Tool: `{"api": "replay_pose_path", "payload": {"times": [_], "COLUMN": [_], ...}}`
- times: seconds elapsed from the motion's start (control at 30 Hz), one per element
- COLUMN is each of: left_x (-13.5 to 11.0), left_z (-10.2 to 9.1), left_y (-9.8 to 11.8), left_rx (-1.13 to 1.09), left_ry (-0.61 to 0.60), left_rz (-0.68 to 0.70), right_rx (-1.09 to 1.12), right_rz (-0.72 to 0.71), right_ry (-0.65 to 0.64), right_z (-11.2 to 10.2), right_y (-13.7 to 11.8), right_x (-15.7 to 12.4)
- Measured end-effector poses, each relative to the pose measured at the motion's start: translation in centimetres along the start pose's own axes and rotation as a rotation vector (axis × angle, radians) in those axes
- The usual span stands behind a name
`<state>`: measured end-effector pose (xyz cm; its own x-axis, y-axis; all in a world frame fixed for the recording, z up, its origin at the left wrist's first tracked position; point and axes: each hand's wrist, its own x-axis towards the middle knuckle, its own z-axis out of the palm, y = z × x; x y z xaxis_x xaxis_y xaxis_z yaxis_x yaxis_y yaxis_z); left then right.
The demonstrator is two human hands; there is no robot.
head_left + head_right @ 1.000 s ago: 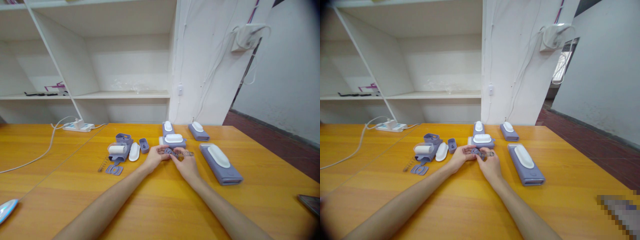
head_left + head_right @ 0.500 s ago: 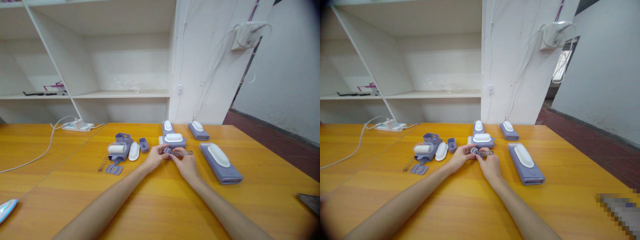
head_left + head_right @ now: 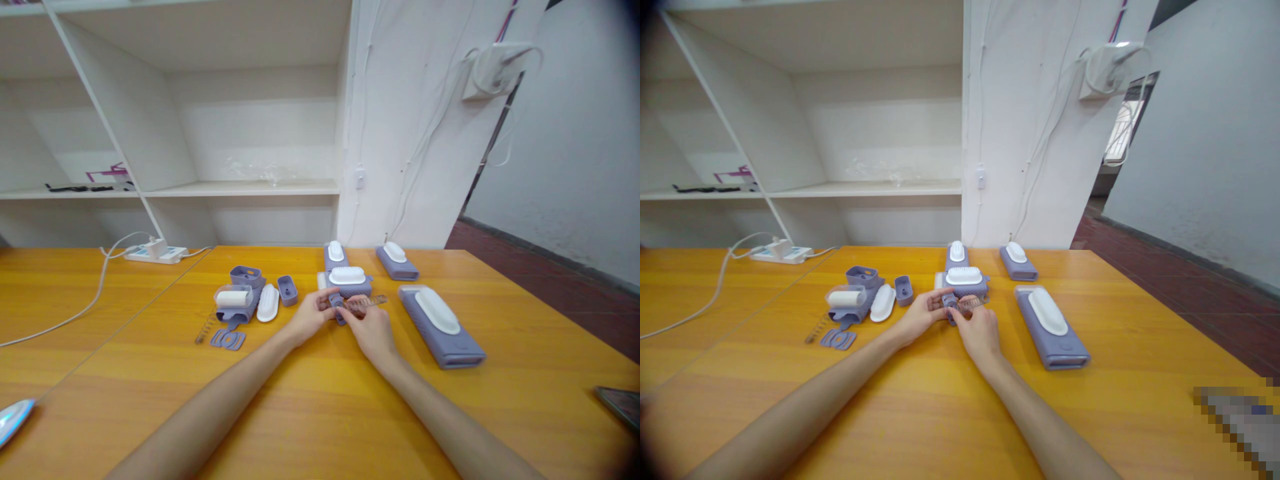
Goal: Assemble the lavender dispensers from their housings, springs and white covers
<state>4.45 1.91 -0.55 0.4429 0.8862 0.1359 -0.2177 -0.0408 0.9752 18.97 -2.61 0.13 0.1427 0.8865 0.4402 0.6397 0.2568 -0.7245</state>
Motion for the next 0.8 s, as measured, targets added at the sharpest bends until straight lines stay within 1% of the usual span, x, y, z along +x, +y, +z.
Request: {"api": "replay_pose_path", "payload": {"times": [0.1,0.27,0.33,0.57,0.8], "left_x": [0.21,0.43,0.40,0.11,0.02], "left_z": [-0.03,-0.07,-0.09,-0.21,-0.18], "left_y": [-0.67,-1.08,-0.96,-0.41,-0.14], "left_rx": [0.063,0.065,0.068,0.058,0.070], "left_ry": [0.022,0.076,0.067,-0.019,-0.036], "left_rz": [0.028,0.040,0.041,0.049,0.036], "right_rx": [0.005,0.005,0.014,0.077,0.049], "right_rz": [0.000,-0.067,-0.075,-0.035,-0.036], "right_ry": [-0.015,-0.042,-0.048,-0.048,-0.020], "right_z": [0.11,0.27,0.30,0.30,0.37], "right_y": [0.08,0.33,0.48,0.61,0.40], "right_x": [0.08,0.16,0.16,0.15,0.04]}}
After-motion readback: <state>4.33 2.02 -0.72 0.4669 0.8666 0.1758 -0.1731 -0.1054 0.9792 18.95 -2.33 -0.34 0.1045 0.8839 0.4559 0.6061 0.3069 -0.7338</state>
